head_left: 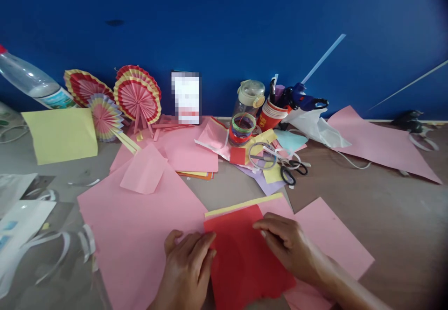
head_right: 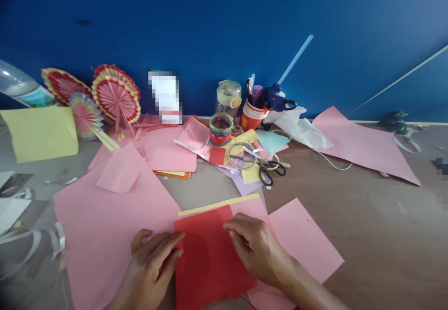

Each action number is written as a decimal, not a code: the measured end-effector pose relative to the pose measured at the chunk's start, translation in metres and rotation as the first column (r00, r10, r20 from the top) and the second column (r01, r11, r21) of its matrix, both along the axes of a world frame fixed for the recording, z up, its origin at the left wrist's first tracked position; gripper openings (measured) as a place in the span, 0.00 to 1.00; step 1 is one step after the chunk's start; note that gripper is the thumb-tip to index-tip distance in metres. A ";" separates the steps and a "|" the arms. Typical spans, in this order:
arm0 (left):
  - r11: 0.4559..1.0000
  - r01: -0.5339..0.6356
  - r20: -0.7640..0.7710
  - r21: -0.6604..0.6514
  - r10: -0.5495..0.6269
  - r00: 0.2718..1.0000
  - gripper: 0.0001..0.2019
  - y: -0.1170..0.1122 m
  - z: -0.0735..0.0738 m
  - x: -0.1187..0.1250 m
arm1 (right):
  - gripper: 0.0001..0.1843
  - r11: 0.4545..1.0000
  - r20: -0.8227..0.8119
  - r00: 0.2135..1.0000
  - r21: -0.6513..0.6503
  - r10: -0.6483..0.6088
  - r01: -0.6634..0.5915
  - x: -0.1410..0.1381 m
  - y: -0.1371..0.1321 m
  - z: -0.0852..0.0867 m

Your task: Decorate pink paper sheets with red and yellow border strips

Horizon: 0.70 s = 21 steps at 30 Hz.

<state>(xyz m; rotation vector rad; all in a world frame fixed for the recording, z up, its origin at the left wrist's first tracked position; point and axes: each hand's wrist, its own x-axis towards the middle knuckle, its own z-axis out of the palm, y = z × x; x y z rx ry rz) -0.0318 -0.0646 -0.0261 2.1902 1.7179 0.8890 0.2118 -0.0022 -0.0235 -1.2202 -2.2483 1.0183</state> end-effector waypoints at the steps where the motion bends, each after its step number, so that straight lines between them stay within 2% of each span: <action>1: 1.000 -0.008 0.005 -0.004 0.008 1.000 0.12 0.001 0.001 0.001 | 0.13 1.000 -0.001 1.000 -0.004 -0.004 0.004 0.000 0.000 0.000; 21: 0.998 -0.016 0.010 -0.067 0.016 1.000 0.13 0.008 -0.006 0.005 | 0.12 0.999 -0.005 0.999 -0.001 -0.039 0.039 0.002 0.001 -0.003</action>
